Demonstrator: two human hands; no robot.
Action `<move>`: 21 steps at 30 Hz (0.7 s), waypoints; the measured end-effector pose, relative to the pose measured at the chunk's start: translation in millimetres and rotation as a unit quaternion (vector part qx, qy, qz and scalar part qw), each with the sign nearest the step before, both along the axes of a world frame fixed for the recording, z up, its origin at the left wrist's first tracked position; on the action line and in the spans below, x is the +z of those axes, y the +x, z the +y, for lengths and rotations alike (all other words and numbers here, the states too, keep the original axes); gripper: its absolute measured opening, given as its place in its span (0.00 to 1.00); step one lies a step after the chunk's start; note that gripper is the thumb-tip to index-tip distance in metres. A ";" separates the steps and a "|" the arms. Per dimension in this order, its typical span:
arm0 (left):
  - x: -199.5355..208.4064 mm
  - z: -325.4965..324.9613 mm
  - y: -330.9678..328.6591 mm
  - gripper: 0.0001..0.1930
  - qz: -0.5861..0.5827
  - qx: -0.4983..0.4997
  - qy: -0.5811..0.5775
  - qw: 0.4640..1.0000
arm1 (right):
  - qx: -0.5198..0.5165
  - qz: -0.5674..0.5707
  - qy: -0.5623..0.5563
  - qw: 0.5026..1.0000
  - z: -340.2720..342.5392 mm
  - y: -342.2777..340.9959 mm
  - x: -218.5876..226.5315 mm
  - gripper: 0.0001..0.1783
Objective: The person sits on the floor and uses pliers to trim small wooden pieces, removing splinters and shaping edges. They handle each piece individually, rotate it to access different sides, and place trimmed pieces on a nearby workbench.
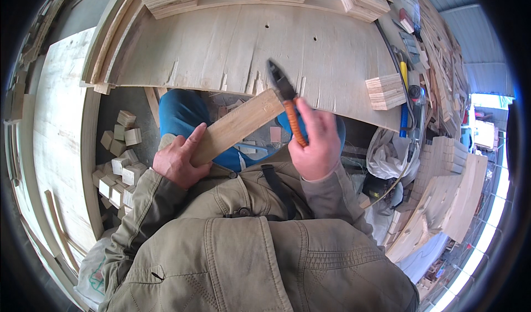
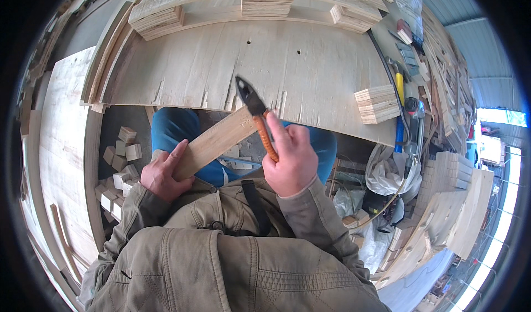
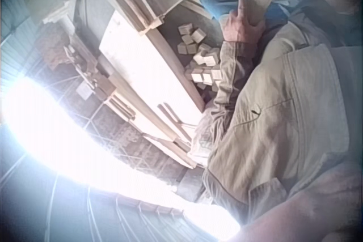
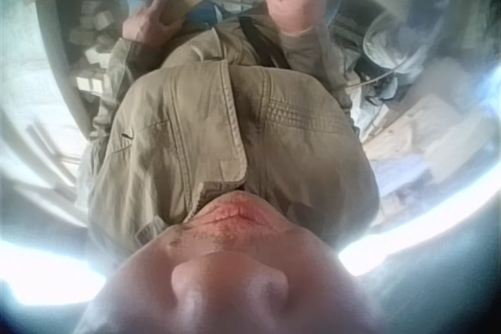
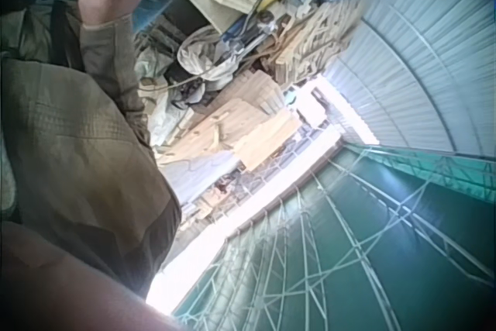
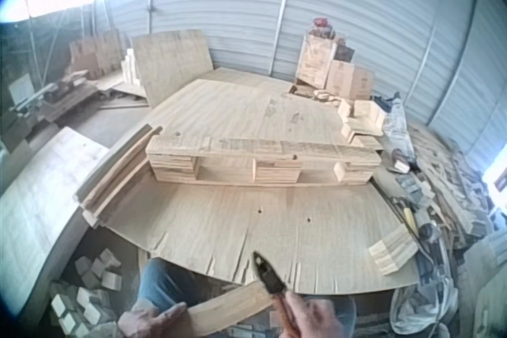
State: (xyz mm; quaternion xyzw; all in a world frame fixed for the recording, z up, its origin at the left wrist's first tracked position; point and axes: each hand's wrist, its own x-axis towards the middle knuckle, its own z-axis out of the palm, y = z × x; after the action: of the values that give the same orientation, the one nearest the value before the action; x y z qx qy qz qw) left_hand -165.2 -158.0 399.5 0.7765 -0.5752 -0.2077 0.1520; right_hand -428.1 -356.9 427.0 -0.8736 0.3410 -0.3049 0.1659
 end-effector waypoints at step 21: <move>0.2 -2.4 -2.9 0.47 0.001 0.003 -0.028 1.000 | -0.018 0.004 -0.003 1.000 -2.8 0.3 7.7 0.46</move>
State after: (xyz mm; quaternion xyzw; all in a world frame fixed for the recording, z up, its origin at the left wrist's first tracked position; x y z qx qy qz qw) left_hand -168.1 -160.4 399.7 0.7737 -0.5779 -0.1917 0.1748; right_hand -427.8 -359.7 434.7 -0.8692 0.3561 -0.3055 0.1562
